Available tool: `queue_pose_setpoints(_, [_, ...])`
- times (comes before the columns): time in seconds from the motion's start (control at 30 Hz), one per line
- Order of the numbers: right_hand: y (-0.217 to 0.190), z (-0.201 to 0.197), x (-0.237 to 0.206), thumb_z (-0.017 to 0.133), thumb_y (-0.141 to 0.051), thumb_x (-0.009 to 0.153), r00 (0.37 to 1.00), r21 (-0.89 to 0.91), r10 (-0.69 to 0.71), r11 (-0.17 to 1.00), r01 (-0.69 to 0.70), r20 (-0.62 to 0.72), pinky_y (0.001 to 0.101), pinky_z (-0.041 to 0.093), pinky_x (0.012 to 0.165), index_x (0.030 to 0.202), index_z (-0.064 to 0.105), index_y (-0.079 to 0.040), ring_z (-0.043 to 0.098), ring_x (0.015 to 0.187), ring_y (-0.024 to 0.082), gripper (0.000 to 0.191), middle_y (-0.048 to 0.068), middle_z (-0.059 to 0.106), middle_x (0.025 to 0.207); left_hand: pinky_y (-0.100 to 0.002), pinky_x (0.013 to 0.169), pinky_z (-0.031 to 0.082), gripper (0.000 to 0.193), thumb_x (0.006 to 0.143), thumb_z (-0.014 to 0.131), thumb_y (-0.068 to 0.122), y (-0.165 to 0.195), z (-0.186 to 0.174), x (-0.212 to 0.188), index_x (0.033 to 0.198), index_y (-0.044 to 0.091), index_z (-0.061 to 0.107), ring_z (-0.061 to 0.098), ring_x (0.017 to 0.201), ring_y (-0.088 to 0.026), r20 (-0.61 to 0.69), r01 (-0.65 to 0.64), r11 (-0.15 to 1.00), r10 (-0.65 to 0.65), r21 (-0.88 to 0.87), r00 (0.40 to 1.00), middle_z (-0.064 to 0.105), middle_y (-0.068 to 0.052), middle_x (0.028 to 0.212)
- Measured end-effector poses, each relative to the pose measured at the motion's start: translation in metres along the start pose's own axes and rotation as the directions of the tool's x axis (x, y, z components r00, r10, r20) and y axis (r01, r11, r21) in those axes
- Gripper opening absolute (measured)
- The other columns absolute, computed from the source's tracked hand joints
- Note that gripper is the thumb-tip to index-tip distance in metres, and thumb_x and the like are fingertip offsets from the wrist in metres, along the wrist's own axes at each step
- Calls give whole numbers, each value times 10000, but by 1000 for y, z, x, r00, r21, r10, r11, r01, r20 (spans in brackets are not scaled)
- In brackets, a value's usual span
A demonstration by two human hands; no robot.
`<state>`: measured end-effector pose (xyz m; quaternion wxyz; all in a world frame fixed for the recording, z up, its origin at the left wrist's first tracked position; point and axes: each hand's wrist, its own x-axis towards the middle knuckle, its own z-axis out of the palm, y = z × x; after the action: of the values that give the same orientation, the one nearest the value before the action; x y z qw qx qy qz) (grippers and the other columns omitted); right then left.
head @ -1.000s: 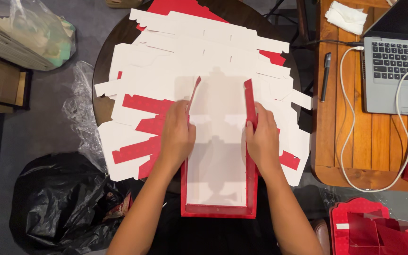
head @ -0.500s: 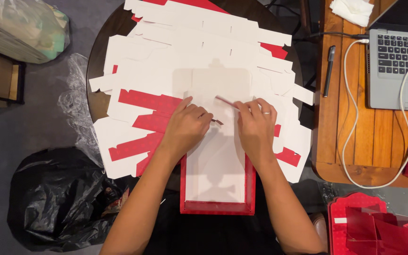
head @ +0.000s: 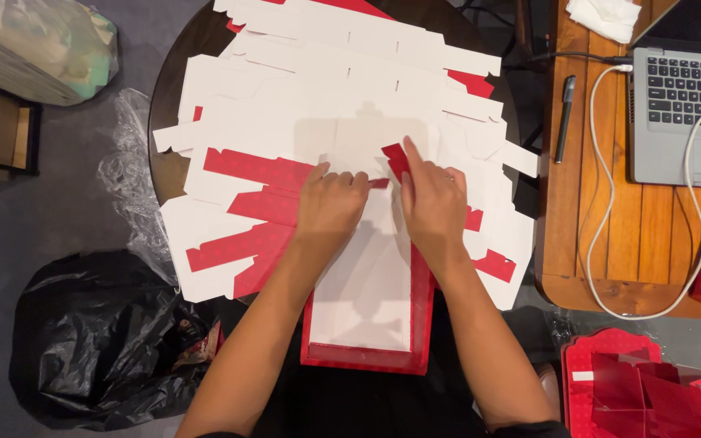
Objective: The person folds flat red and white cardboard pieces into box shapes by hand. They crease the edges, fold the side flaps upward, and tuck the tabs to form the box structure.
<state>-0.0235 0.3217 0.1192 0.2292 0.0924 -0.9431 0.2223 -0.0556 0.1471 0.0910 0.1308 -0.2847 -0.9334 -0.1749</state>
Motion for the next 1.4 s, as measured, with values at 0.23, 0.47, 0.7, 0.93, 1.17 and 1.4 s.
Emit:
queue_pose_setpoints(0.23, [0,7,-2,733,13,845,990,-72,-135,988,137,27,391,462,890,1420,630,-49,576,736,222,588,49,576,803,-492,981,513,166,842,708,15,1,9,2,767,82,576,647,628,-284,-59,34,999,-33,16,998,610,-77,617])
queue_pose_setpoints(0.47, [-1,7,2,757,-48,844,971,-83,-199,974,211,134,401,446,890,1378,665,-56,583,733,218,542,36,579,774,-477,978,519,141,786,680,-31,-2,10,2,792,79,593,651,643,-280,-17,15,999,-15,40,1000,614,-75,627])
queue_pose_setpoints(0.7, [-1,3,5,738,-108,900,957,-113,-240,959,260,161,454,430,1019,1296,713,-129,619,793,210,397,18,614,804,-509,998,488,145,933,696,118,-4,4,2,821,48,634,637,691,-311,-48,40,991,-47,-127,998,639,-101,668])
queue_pose_setpoints(0.93, [6,-3,2,685,-15,907,963,33,-164,986,161,216,474,408,1093,1393,662,-105,647,847,224,494,26,658,820,-526,1043,456,241,893,689,29,-10,-3,4,1123,-39,674,629,770,-304,-87,17,917,-57,-397,995,644,-101,769])
queue_pose_setpoints(1.17, [5,-5,4,689,-36,924,960,60,-71,997,57,271,488,383,1121,1186,661,-88,679,866,239,269,54,696,772,-440,883,510,244,882,696,-26,-17,-7,1,1102,74,728,607,990,-333,32,24,941,-14,-336,999,637,-111,989])
queue_pose_setpoints(1.4, [11,-7,0,787,-115,843,967,69,-71,996,56,246,548,333,1144,1338,597,-31,643,1020,294,536,100,676,954,-427,1138,443,536,879,648,-29,-12,-15,-19,1406,13,556,479,1409,-395,-130,172,744,-329,-646,935,494,-213,1478])
